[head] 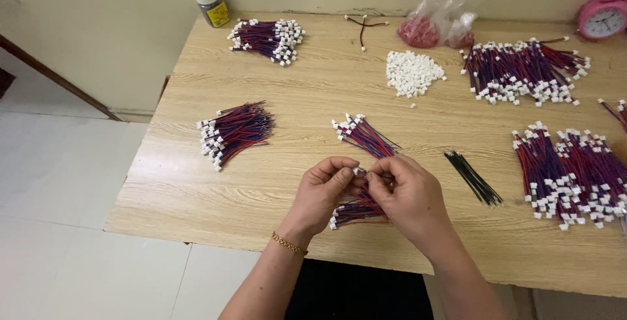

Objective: Sorting and organizing small wire harnesses into neat bundles on a table

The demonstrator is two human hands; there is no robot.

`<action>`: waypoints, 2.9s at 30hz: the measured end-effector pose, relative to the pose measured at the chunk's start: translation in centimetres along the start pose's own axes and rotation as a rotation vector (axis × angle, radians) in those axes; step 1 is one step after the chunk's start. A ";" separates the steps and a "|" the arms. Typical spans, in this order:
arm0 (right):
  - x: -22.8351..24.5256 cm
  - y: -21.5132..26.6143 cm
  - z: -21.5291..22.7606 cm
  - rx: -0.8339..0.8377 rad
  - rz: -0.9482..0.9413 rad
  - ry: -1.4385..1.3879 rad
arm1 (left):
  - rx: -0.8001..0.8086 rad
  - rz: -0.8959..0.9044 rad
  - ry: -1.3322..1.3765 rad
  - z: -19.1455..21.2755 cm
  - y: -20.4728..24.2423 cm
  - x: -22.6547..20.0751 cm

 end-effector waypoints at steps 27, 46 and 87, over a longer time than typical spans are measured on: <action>-3.0 -0.3 -1.5 0.078 0.037 -0.041 | -0.034 0.015 -0.235 1.6 -2.1 2.9; -3.9 0.2 -1.5 0.122 -0.221 -0.065 | -0.035 0.006 -0.280 0.4 -2.1 3.0; -17.9 -2.4 6.3 0.006 -0.355 0.403 | -0.182 -0.366 -0.917 -1.3 0.4 -3.3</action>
Point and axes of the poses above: each hand's wrist, its own y-axis away from the middle knuckle, its own z-axis out of the back of the hand, x = y × z, the point moved 1 cm from there along -y, towards the middle knuckle, and after that the axes turned 7 degrees about -x, right-handed, at the moved point
